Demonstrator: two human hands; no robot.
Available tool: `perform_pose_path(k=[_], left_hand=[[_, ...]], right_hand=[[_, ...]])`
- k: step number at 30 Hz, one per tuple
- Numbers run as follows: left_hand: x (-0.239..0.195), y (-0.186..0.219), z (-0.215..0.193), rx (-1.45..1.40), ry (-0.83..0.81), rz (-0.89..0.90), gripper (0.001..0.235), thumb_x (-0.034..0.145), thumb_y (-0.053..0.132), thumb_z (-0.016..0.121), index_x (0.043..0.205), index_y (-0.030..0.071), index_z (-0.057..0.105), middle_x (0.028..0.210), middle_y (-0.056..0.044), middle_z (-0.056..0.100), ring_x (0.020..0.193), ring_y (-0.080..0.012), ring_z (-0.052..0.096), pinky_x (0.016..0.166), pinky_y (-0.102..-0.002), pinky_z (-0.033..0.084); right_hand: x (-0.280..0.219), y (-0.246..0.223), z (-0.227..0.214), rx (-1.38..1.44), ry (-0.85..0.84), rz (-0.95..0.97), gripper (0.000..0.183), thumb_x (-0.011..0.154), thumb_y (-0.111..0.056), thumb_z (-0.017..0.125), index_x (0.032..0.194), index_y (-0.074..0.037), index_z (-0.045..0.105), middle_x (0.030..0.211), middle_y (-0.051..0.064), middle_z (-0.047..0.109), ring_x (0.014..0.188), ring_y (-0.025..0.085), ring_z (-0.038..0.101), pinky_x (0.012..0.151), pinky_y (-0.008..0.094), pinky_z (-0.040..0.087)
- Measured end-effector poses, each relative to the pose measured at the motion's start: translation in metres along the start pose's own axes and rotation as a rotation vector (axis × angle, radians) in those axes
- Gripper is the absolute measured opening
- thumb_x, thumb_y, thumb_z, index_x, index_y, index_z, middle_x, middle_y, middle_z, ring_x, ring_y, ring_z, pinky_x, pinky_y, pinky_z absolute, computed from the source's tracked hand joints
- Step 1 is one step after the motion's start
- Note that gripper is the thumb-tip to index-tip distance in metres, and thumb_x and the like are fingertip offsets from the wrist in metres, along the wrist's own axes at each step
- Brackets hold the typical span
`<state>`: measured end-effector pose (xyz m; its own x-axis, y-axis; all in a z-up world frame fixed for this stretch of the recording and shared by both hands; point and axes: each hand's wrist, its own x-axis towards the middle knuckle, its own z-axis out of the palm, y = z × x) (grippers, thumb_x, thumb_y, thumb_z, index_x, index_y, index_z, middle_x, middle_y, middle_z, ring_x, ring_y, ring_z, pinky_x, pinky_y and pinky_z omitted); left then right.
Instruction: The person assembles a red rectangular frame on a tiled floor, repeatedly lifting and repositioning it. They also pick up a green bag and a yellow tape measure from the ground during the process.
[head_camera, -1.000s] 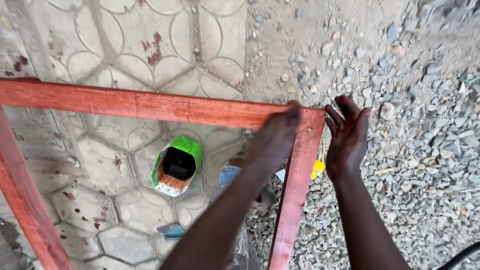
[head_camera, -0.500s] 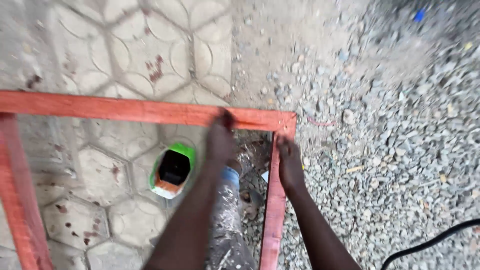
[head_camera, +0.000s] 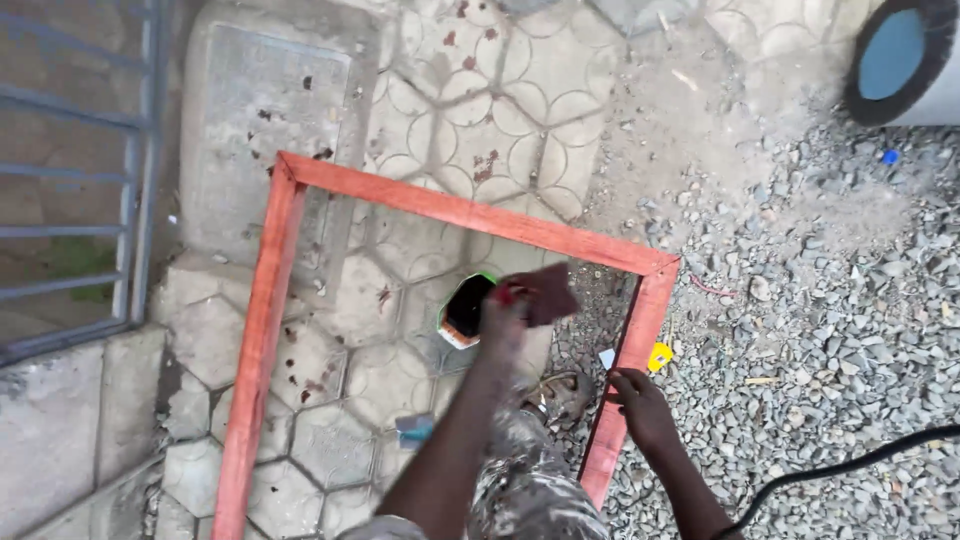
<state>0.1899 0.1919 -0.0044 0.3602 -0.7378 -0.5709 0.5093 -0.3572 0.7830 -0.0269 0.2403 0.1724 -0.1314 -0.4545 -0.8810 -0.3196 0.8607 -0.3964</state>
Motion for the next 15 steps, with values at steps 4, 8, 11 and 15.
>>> perform_pose_path(k=[4, 8, 11, 15], left_hand=[[-0.007, 0.113, -0.072, -0.151, 0.124, -0.210, 0.037, 0.082, 0.006, 0.074, 0.117, 0.014, 0.073, 0.102, -0.010, 0.079, 0.082, -0.0240, 0.075, 0.071, -0.040, 0.063], [-0.001, 0.177, -0.093, 0.047, 0.314, -0.207, 0.025, 0.082, 0.004, 0.078, 0.105, 0.012, 0.072, 0.093, -0.007, 0.076, 0.077, -0.0274, 0.075, 0.061, -0.044, 0.066], [0.019, 0.162, -0.118, 0.150, 0.374, -0.235, 0.027, 0.081, 0.002, 0.081, 0.105, 0.013, 0.074, 0.092, -0.008, 0.076, 0.073, -0.0287, 0.074, 0.054, -0.042, 0.066], [0.065, 0.146, -0.124, 0.271, 0.383, -0.262, 0.027, 0.078, -0.002, 0.084, 0.100, 0.011, 0.074, 0.085, -0.010, 0.076, 0.067, -0.0275, 0.073, 0.048, -0.037, 0.063]], right_hand=[[-0.011, -0.026, 0.042, -0.160, 0.000, -0.001, 0.049, 0.092, -0.044, 0.055, 0.127, -0.013, 0.071, 0.124, 0.009, 0.075, 0.102, 0.026, 0.073, 0.094, 0.040, 0.049], [-0.008, -0.071, 0.072, -0.106, -0.158, -0.078, 0.061, 0.098, -0.051, 0.058, 0.139, -0.006, 0.063, 0.135, 0.024, 0.064, 0.123, 0.039, 0.065, 0.108, 0.048, 0.048], [-0.004, -0.101, 0.095, -0.168, -0.186, -0.100, 0.057, 0.099, -0.049, 0.057, 0.137, -0.008, 0.064, 0.132, 0.022, 0.066, 0.122, 0.038, 0.066, 0.106, 0.049, 0.048], [0.044, -0.123, 0.119, -0.219, -0.181, -0.100, 0.054, 0.099, -0.048, 0.058, 0.136, -0.010, 0.066, 0.130, 0.022, 0.068, 0.117, 0.035, 0.069, 0.102, 0.048, 0.051]])
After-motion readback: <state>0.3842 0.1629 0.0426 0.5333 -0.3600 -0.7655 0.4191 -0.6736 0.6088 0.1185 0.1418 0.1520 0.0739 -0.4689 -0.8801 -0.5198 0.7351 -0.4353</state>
